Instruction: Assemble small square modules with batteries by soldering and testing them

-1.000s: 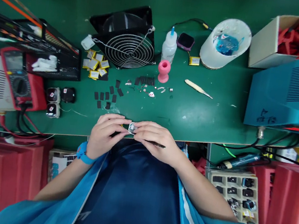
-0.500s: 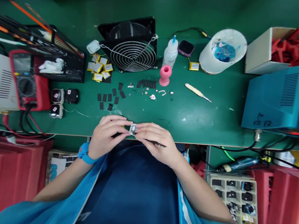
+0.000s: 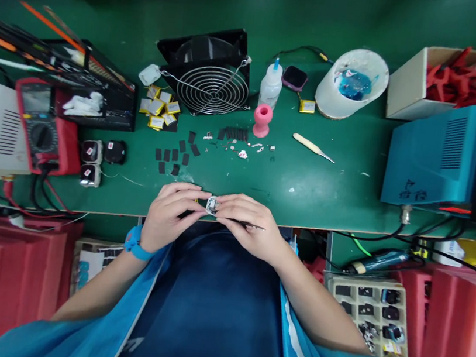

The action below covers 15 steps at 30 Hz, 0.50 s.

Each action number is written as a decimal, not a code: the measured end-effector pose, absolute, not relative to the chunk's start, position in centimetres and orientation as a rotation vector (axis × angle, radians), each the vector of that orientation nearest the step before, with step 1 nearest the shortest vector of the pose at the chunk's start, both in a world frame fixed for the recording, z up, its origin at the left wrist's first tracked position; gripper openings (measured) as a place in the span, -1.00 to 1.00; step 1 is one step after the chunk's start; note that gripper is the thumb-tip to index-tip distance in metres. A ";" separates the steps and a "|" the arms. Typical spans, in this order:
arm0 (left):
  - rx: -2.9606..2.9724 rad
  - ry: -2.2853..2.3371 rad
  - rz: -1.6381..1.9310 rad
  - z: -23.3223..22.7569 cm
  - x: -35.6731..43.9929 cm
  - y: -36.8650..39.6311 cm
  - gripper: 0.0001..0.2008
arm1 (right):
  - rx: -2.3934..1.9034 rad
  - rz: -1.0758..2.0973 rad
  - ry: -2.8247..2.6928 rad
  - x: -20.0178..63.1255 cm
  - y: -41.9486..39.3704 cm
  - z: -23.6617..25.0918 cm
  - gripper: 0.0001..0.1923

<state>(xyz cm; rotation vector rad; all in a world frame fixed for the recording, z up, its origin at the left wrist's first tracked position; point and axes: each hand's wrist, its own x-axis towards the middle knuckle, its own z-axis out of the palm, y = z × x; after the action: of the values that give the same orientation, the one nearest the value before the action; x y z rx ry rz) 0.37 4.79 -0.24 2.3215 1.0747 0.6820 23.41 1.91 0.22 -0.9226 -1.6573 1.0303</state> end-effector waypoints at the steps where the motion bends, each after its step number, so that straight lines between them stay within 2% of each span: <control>1: 2.324 1.074 0.684 -0.2 0.4 4.8 -0.92 | -0.920 1.025 -1.664 23.4 1.9 0.2 -0.83; 15: 2.343 1.060 0.728 0.0 0.5 4.8 -0.92 | -0.879 1.042 -1.674 23.7 1.8 -0.1 -0.81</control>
<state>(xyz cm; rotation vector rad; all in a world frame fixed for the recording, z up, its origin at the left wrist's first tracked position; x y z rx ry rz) 0.53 4.84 0.00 2.3429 1.0602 0.7283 23.66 1.83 -0.08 -0.8792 -1.6739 1.0418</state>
